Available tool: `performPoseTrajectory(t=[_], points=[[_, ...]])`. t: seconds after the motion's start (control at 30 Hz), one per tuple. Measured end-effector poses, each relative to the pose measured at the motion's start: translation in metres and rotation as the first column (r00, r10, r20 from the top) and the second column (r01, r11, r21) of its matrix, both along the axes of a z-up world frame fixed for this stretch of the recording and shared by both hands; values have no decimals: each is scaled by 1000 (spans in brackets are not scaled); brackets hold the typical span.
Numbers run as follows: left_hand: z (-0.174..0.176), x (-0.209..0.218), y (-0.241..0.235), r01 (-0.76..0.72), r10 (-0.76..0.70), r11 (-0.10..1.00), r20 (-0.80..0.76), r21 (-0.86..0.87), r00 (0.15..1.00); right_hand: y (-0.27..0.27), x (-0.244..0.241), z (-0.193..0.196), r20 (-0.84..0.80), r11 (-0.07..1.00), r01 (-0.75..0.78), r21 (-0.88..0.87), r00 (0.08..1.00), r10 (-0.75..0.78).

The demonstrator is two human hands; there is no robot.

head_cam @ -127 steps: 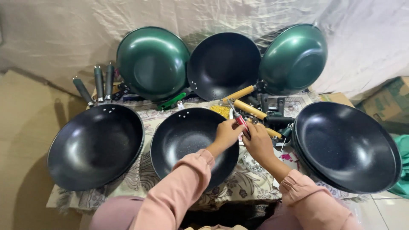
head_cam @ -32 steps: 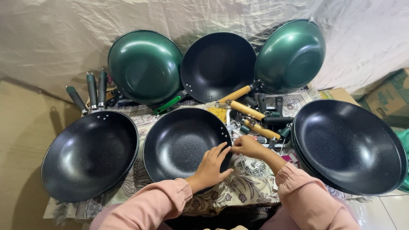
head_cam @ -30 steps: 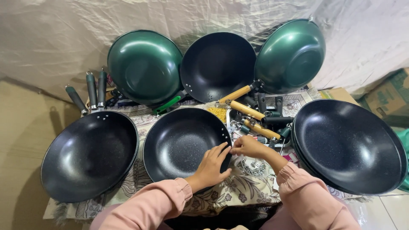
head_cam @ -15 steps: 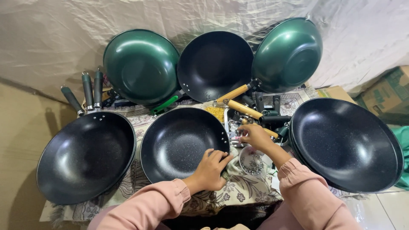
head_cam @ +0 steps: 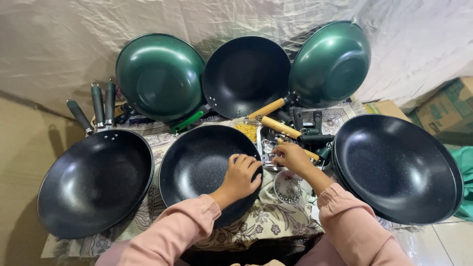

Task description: Tightening screws on the handles of various woks and pans using a manual screwdriver.

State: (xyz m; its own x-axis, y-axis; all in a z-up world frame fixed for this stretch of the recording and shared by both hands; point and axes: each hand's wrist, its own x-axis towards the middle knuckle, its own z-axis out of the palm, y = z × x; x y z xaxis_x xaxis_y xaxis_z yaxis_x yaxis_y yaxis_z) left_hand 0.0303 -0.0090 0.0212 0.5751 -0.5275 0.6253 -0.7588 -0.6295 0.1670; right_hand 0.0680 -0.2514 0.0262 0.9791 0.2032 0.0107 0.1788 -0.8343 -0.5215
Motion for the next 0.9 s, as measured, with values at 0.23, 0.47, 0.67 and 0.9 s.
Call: performPoseTrajectory(t=[0.23, 0.47, 0.67, 0.9], points=[[-27, 33, -43, -53, 51, 999, -114, -12, 992, -8, 7, 1, 48, 989, -53, -138, 997, 60], [-46, 55, -63, -25, 30, 999, -211, 25, 977, -49, 31, -33, 221, 950, 194, -246, 965, -139], [-20, 68, -60, 18, 15, 996, -367, 85, 930, -54, 31, -34, 254, 886, 322, -335, 936, -244], [-40, 115, -91, 16, 4, 999, -391, 48, 920, -42, 23, -2, 464, 806, 413, -424, 863, -198]])
